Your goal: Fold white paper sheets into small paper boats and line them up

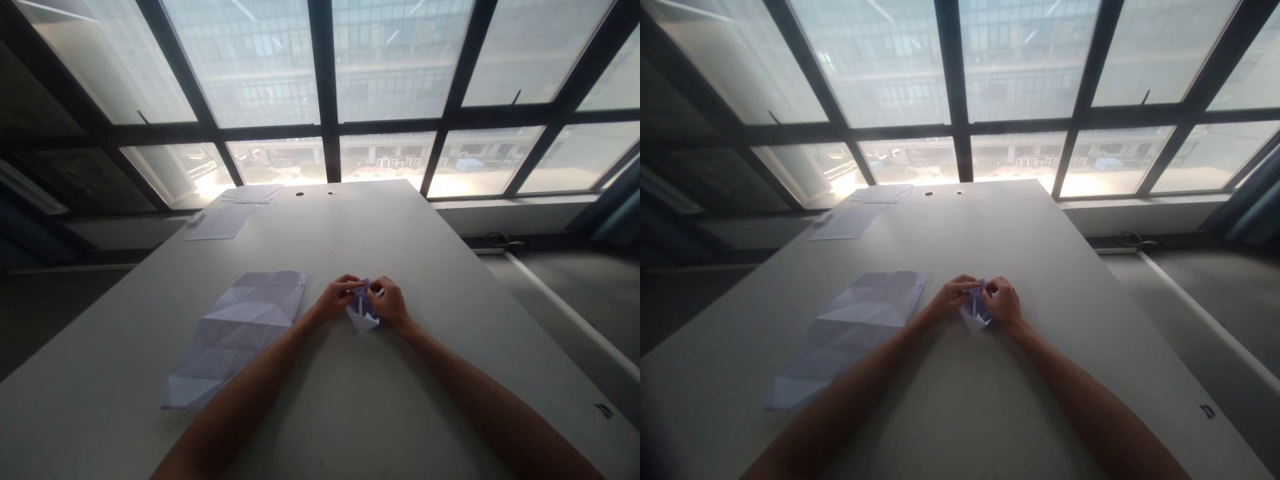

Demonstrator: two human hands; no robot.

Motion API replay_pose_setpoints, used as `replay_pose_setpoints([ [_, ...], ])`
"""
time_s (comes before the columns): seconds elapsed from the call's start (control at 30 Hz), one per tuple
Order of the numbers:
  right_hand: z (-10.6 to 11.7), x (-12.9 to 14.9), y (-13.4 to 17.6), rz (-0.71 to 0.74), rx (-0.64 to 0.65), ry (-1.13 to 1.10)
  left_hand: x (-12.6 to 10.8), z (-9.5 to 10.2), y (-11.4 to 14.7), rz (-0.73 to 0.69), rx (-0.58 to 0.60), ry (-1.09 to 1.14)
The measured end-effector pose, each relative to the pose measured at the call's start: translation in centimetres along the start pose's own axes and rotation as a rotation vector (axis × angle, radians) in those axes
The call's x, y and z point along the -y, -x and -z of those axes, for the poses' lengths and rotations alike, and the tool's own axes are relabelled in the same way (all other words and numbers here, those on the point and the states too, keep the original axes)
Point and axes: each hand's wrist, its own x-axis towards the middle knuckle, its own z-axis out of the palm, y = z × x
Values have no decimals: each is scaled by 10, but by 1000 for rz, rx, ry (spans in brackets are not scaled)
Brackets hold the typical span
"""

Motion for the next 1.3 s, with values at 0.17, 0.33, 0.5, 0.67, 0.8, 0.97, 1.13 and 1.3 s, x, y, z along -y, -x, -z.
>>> replay_pose_setpoints([
  [0.17, 7, -8, -8, -254, -131, -308, -1, -1, 1, 15, -43, -93],
  [0.33, 16, -22, -17, -352, -293, -381, 3, 0, 2, 44, -73, -51],
  [0.5, 15, -27, -18, -365, -285, -322, 3, 4, 0, 100, -131, 95],
  [0.67, 12, -21, -14, -362, 13, -530, 0, 10, -2, 172, -176, 286],
  [0.8, 14, -23, -14, -366, 32, -575, -2, 12, -2, 282, -185, 393],
  [0.97, 22, -25, -18, -411, 83, -712, -4, 9, -1, 387, -238, 529],
  [1.13, 26, -23, -20, -389, 120, -694, -5, 6, 0, 316, -196, 646],
  [1.3, 21, -33, -21, -395, -37, -620, -9, 7, 5, 315, -48, 603],
])
